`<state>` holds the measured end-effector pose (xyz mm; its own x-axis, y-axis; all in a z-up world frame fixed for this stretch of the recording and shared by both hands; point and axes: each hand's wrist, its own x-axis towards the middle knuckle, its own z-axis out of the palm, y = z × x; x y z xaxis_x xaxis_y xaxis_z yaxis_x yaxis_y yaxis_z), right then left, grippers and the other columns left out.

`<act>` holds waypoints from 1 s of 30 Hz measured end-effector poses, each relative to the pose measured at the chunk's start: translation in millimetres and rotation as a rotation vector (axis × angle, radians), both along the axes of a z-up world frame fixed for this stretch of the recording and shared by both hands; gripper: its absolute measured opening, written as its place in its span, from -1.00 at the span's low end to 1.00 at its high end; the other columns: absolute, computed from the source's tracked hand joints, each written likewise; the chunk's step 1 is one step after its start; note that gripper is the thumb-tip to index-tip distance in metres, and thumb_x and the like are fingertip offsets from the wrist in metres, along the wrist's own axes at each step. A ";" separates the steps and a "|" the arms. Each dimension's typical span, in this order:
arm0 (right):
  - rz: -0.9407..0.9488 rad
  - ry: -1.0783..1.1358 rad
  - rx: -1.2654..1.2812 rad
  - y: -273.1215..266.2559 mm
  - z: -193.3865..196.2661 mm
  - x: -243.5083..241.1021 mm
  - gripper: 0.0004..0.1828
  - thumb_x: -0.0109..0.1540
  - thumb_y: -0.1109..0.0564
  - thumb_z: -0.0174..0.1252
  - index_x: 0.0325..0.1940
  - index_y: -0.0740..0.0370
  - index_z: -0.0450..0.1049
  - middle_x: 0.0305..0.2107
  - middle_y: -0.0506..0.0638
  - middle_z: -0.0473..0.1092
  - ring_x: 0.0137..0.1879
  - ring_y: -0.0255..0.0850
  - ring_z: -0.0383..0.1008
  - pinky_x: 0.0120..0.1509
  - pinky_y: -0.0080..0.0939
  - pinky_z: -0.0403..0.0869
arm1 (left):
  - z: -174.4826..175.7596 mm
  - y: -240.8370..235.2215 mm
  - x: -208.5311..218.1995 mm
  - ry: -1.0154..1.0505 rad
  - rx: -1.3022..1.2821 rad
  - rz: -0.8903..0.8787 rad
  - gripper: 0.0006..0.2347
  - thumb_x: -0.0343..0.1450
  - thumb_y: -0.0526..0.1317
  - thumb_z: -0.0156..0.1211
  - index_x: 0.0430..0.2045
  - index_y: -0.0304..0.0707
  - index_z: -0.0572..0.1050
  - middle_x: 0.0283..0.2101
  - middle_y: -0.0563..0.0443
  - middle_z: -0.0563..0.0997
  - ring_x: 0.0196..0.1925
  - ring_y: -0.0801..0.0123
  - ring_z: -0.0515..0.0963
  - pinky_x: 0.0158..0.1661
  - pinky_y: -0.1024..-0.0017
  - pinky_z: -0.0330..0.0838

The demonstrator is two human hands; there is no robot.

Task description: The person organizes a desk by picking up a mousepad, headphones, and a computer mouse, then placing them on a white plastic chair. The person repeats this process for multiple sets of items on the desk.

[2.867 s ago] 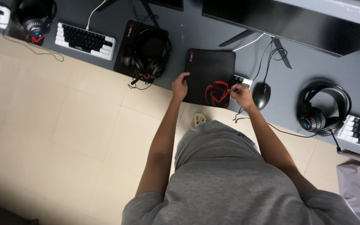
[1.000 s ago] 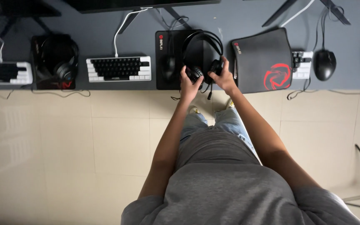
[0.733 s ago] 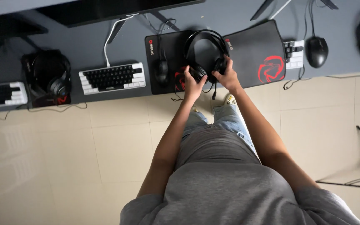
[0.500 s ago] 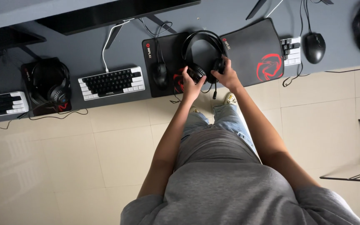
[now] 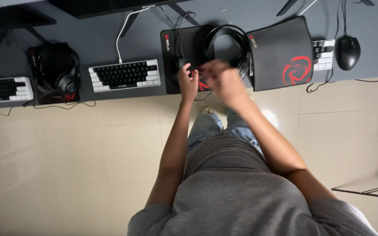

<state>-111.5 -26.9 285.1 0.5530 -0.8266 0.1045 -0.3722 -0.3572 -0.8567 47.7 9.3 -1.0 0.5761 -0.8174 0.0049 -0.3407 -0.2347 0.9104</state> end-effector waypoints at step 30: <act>-1.008 0.285 0.527 37.0 -392.2 31.6 -0.23 0.04 0.02 0.44 0.22 0.32 0.29 0.08 0.31 0.34 0.23 0.23 0.32 0.32 0.10 0.32 | 36.5 11.5 19.0 -0.431 0.399 0.039 -0.08 0.15 -0.15 0.61 0.36 -0.01 0.03 0.41 -0.34 0.07 0.35 -0.28 0.22 0.14 -0.07 0.31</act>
<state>-79.8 10.1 -107.1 -0.4288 -0.8083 -0.4034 -0.4864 0.5829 -0.6509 66.7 20.7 35.5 0.6204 -0.7820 -0.0589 -0.6443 -0.5510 0.5304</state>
